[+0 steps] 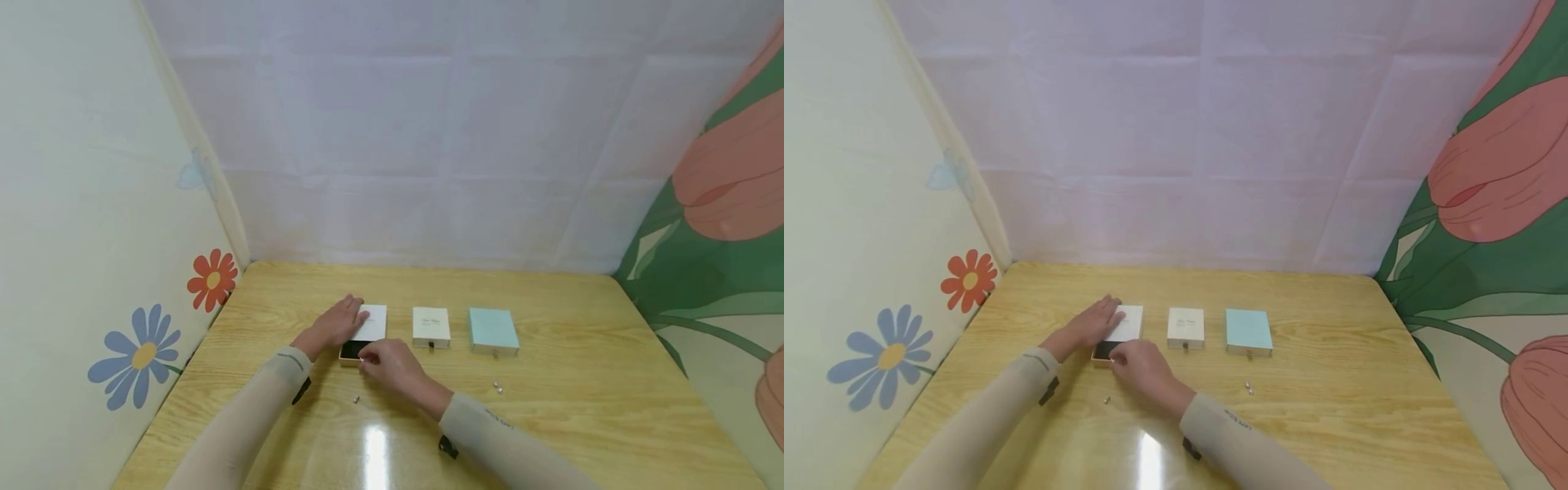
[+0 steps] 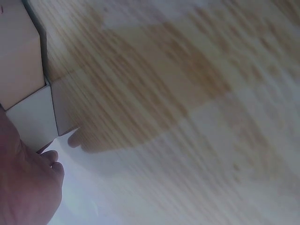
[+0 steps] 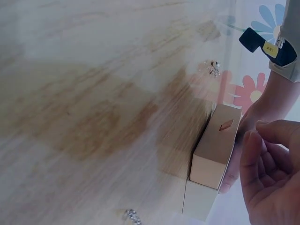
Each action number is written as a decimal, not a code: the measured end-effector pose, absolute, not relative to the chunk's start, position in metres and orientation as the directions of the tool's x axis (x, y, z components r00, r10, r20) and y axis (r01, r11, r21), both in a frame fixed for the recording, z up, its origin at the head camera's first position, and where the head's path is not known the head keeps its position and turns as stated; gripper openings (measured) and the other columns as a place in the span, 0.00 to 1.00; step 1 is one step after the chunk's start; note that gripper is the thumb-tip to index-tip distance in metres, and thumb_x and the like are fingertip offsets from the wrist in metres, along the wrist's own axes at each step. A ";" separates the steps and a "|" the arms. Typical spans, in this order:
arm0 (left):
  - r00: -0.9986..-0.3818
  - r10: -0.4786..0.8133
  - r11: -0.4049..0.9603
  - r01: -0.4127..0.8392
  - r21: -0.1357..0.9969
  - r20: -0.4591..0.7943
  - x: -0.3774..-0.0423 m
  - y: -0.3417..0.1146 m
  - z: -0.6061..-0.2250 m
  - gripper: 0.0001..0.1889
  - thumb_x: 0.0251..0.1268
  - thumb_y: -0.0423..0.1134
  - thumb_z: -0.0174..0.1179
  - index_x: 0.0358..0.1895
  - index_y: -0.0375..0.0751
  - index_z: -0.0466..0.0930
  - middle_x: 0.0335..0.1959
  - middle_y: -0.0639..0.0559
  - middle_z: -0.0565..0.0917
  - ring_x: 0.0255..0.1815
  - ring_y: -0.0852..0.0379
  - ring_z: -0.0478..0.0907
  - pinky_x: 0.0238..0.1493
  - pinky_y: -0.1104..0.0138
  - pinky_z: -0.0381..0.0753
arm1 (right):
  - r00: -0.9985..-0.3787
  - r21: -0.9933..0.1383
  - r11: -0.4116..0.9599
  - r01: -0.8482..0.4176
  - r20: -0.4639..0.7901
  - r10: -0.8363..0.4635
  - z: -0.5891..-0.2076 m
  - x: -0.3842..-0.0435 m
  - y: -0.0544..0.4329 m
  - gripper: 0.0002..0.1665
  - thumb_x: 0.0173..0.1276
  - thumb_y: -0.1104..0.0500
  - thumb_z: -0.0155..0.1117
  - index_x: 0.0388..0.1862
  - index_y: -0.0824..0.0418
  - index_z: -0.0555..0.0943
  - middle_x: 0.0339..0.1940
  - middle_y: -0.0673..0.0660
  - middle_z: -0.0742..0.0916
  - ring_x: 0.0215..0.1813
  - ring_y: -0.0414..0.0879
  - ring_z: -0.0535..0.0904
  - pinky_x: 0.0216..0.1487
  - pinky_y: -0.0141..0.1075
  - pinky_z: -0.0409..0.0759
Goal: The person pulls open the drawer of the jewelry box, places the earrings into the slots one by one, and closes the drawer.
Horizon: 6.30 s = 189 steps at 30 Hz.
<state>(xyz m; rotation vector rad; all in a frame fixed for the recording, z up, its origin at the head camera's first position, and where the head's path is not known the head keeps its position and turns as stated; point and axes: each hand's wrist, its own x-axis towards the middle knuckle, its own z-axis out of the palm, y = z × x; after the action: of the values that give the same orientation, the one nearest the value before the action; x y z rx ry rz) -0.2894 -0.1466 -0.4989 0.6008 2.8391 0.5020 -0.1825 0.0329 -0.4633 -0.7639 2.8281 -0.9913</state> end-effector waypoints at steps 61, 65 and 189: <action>-0.882 0.463 0.831 0.400 0.387 -0.083 -0.291 -0.148 -0.500 0.32 0.85 0.53 0.34 0.77 0.31 0.56 0.79 0.33 0.57 0.81 0.36 0.49 0.80 0.48 0.53 | -0.914 -0.456 0.815 -0.358 -0.009 -0.406 -0.468 -0.217 -0.002 0.04 0.68 0.59 0.70 0.37 0.56 0.91 0.34 0.49 0.91 0.34 0.38 0.81 0.38 0.30 0.81; -0.881 0.466 0.826 0.401 0.397 -0.079 -0.292 -0.148 -0.500 0.32 0.85 0.53 0.34 0.77 0.31 0.57 0.79 0.32 0.57 0.81 0.36 0.49 0.80 0.47 0.54 | -0.909 -0.432 0.820 -0.376 0.001 -0.416 -0.469 -0.218 -0.003 0.05 0.69 0.59 0.70 0.34 0.57 0.90 0.30 0.48 0.89 0.30 0.37 0.78 0.34 0.30 0.79; -0.886 0.445 0.843 0.364 0.396 -0.133 -0.289 -0.148 -0.494 0.34 0.85 0.57 0.29 0.80 0.34 0.52 0.81 0.34 0.52 0.83 0.38 0.46 0.81 0.49 0.50 | -0.872 -0.326 0.813 -0.482 0.085 -0.482 -0.458 -0.202 0.018 0.06 0.70 0.57 0.67 0.40 0.54 0.91 0.33 0.48 0.89 0.34 0.39 0.83 0.37 0.31 0.83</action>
<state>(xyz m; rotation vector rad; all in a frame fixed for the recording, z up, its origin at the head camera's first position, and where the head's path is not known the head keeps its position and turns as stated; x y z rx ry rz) -0.2890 -0.1478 -0.4943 0.6235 2.8019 0.5380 -0.2020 0.0177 -0.4578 -0.7950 2.9900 -0.5378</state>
